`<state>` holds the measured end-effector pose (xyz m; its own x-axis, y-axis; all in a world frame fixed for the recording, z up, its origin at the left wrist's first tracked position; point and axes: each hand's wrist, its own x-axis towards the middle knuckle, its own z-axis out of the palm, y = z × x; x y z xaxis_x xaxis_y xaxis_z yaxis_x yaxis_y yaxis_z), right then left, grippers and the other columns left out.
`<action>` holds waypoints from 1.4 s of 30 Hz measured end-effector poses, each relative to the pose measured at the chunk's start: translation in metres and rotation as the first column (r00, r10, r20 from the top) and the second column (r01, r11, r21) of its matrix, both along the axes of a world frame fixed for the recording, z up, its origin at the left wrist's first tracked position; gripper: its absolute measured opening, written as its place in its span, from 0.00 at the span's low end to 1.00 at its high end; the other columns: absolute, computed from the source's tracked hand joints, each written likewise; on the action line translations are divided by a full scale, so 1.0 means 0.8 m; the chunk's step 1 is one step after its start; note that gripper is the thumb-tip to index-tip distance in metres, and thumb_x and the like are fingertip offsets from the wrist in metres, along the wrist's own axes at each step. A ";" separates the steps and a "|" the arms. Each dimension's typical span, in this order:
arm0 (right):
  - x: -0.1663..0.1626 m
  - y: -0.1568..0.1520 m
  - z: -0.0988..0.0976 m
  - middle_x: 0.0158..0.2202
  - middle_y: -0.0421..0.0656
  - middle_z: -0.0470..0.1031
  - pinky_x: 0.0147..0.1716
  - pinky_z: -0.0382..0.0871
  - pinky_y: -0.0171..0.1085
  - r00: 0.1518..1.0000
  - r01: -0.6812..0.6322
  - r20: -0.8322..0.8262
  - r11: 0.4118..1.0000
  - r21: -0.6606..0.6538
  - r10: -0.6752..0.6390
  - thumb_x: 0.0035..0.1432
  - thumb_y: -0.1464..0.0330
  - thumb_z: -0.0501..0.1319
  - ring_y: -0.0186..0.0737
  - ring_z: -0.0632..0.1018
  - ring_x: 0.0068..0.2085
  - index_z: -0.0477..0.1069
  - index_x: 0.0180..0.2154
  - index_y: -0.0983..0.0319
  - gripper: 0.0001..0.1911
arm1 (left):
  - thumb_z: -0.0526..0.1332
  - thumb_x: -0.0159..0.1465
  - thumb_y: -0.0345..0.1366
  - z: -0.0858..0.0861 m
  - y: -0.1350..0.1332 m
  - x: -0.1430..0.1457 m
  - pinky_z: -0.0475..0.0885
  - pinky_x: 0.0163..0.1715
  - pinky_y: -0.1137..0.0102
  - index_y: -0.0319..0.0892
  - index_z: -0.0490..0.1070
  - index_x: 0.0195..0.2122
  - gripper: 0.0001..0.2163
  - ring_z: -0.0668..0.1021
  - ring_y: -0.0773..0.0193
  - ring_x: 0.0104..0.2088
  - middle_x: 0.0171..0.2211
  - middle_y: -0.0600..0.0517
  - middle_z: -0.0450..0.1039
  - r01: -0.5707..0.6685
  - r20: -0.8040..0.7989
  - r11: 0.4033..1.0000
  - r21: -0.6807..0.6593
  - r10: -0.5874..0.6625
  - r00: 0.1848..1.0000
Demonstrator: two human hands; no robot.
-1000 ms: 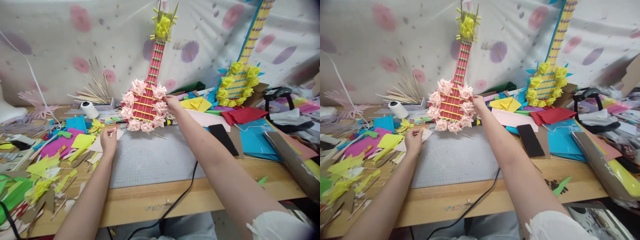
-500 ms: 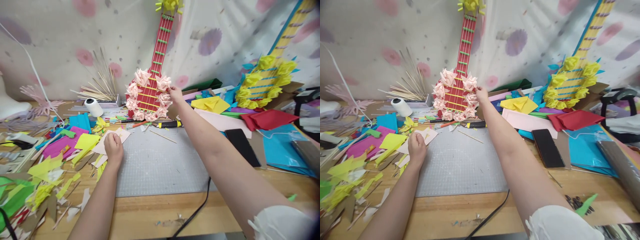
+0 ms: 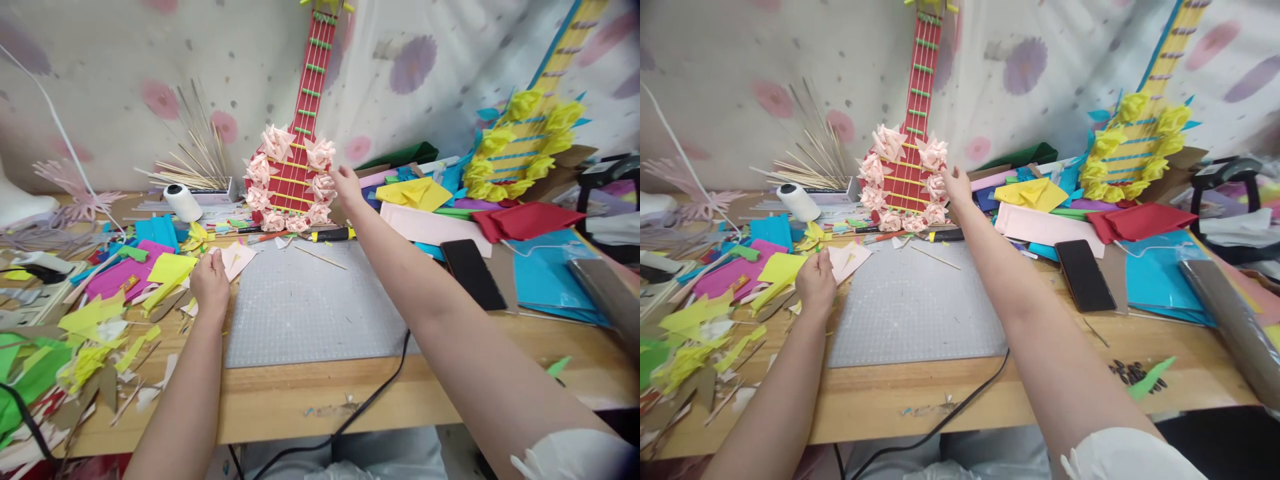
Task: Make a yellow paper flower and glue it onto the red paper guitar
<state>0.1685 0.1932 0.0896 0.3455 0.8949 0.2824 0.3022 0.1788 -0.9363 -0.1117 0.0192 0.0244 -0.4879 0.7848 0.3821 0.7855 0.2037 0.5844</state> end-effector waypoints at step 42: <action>0.055 -0.236 -0.112 0.20 0.39 0.65 0.25 0.53 0.34 0.845 -0.157 0.484 0.971 -0.180 0.226 0.53 0.58 0.52 0.35 0.66 0.24 0.59 0.19 0.60 0.16 | 0.60 0.51 0.43 0.018 0.059 -0.075 0.45 0.53 0.46 0.33 0.66 0.34 0.17 0.54 0.39 0.58 0.55 0.33 0.57 -0.111 -0.297 0.911 -0.397 -0.013 0.955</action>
<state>0.2122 0.0043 0.0003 0.0074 0.9688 0.2477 0.7060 0.1703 -0.6874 -0.1718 0.0665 0.0386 -0.4480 0.8787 0.1651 0.8883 0.4166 0.1935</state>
